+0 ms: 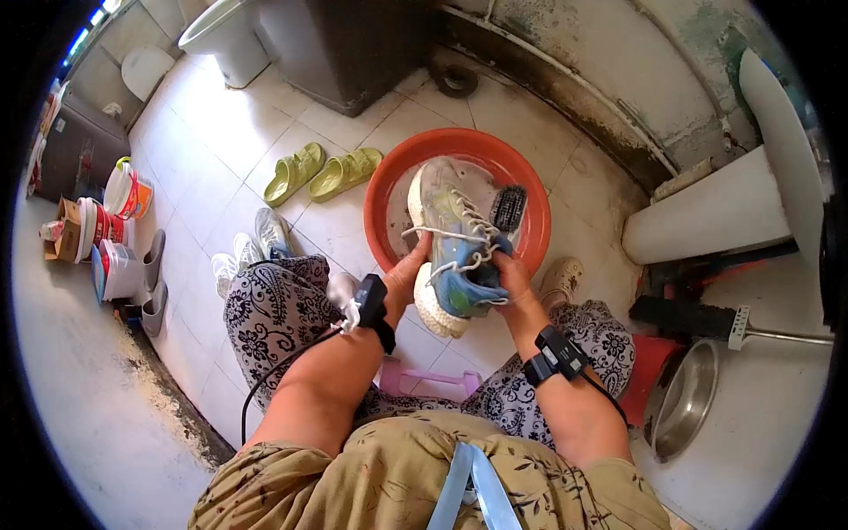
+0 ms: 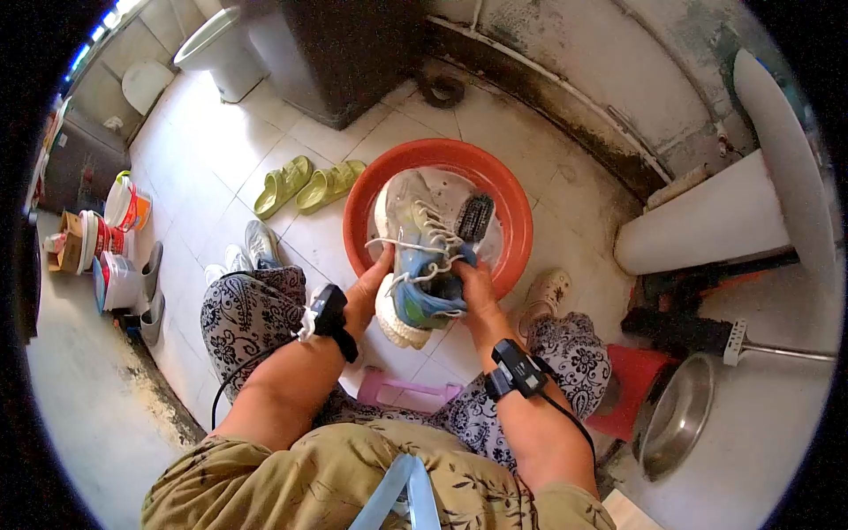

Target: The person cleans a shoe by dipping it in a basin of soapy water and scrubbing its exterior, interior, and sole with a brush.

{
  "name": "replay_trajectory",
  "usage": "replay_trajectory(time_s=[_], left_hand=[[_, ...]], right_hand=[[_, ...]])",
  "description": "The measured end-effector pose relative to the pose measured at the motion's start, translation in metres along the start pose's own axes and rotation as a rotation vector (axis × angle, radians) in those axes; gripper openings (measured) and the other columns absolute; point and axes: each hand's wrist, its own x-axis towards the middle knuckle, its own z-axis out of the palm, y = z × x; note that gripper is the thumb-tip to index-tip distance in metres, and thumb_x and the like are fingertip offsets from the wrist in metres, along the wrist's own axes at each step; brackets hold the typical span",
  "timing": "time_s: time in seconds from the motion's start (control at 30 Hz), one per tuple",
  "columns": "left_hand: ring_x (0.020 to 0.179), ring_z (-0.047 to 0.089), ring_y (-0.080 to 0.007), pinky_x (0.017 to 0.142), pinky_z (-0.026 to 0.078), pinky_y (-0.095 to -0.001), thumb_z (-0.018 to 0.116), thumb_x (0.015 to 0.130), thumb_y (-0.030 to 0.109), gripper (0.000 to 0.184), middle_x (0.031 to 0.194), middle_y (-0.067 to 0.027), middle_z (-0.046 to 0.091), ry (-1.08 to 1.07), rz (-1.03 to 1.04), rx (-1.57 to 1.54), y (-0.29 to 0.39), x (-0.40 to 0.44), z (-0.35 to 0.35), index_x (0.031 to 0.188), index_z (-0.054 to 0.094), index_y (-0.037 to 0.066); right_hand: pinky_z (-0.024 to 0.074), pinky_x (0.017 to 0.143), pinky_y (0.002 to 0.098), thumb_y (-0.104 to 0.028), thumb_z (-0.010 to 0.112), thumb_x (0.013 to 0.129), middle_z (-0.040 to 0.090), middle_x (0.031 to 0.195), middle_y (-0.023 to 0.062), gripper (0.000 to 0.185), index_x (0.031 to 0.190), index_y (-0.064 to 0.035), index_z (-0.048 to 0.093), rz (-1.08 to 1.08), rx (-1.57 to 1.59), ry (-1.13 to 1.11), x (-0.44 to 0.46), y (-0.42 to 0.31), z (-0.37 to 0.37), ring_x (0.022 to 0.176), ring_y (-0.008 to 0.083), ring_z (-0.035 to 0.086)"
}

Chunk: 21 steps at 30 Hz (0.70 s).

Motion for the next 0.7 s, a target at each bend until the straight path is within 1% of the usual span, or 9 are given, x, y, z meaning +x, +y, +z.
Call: replay_trajectory(time_s=[0.07,0.1,0.27,0.33,0.4,0.53,0.6,0.63,0.7], left_hand=[[0.094,0.06,-0.0229,0.084,0.048,-0.0353,0.054,0.079,0.058,0.068,0.107,-0.0133,0.062,0.073,0.141,-0.066,0.003,-0.009,0.01,0.119,0.05,0.003],[0.095,0.06,-0.0248,0.086,0.048,-0.0368,0.068,0.077,0.039,0.059,0.109,-0.0137,0.06,0.007,0.023,-0.242,0.008,-0.007,0.006,0.119,0.048,0.002],[0.09,0.062,-0.0258,0.084,0.05,-0.0378,0.066,0.079,0.031,0.049,0.103,-0.0163,0.062,-0.013,0.071,-0.123,0.012,0.0,0.009,0.115,0.051,0.0],[0.089,0.063,-0.0261,0.083,0.05,-0.0376,0.065,0.079,0.037,0.054,0.104,-0.0153,0.062,-0.098,-0.099,-0.113,0.017,-0.006,0.004,0.117,0.051,0.002],[0.089,0.063,-0.0267,0.083,0.05,-0.0382,0.065,0.079,0.035,0.052,0.103,-0.0154,0.062,-0.087,-0.15,-0.159,0.016,-0.003,0.0,0.117,0.051,0.001],[0.089,0.063,-0.0259,0.081,0.051,-0.0378,0.061,0.082,0.035,0.05,0.102,-0.0165,0.062,-0.119,-0.051,0.014,0.013,0.016,-0.015,0.116,0.051,0.0],[0.088,0.063,-0.0243,0.08,0.051,-0.0353,0.06,0.084,0.035,0.048,0.1,-0.0149,0.063,-0.175,-0.097,0.22,0.019,0.019,-0.019,0.115,0.052,0.0],[0.086,0.063,-0.0218,0.079,0.051,-0.0326,0.06,0.084,0.037,0.049,0.098,-0.0125,0.063,-0.16,-0.079,0.254,0.021,0.013,-0.011,0.114,0.052,-0.001],[0.084,0.063,-0.0209,0.077,0.051,-0.0319,0.06,0.083,0.038,0.05,0.097,-0.0121,0.063,-0.107,-0.037,0.331,0.019,0.014,-0.005,0.114,0.052,-0.001]], right_hand=[[0.0498,0.074,0.0299,-0.007,0.052,0.082,0.061,0.096,0.0074,0.03,0.111,-0.0031,0.054,0.021,0.033,0.012,-0.007,-0.004,0.008,0.083,0.0184,0.061],[0.0491,0.072,0.0294,-0.009,0.054,0.082,0.061,0.095,0.0072,0.029,0.11,-0.0029,0.055,-0.024,-0.104,-0.014,-0.001,-0.001,-0.002,0.082,0.018,0.06],[0.0479,0.069,0.0282,-0.013,0.059,0.081,0.061,0.095,0.0056,0.033,0.111,-0.0022,0.054,-0.186,-0.543,0.048,-0.007,-0.008,0.006,0.077,0.0159,0.059],[0.0469,0.071,0.0277,-0.012,0.062,0.08,0.061,0.096,0.0051,0.041,0.118,-0.0038,0.049,-0.113,-0.457,0.006,-0.02,-0.018,0.017,0.079,0.0164,0.058],[0.0453,0.075,0.0267,-0.008,0.063,0.077,0.06,0.099,0.0054,0.054,0.128,-0.0066,0.042,0.077,-0.616,0.113,-0.033,-0.042,0.031,0.085,0.0167,0.057],[0.0413,0.088,0.0259,0.007,0.053,0.077,0.053,0.119,0.0083,0.069,0.138,-0.01,0.029,0.08,-0.695,0.075,-0.04,-0.044,0.043,0.106,0.0171,0.051],[0.0423,0.087,0.0242,0.012,0.045,0.076,0.05,0.121,0.0061,0.066,0.137,-0.0079,0.03,-0.311,-0.73,-0.071,-0.023,-0.015,0.018,0.106,0.0156,0.051],[0.032,0.099,0.0263,0.018,0.039,0.075,0.043,0.13,0.0077,0.07,0.139,-0.0075,0.026,-0.267,-0.674,-0.125,-0.028,-0.019,0.027,0.119,0.018,0.041],[0.0331,0.098,0.0262,0.017,0.039,0.075,0.043,0.129,0.0074,0.07,0.139,-0.0075,0.026,-0.27,-0.654,-0.124,-0.025,-0.016,0.024,0.118,0.0176,0.043]])
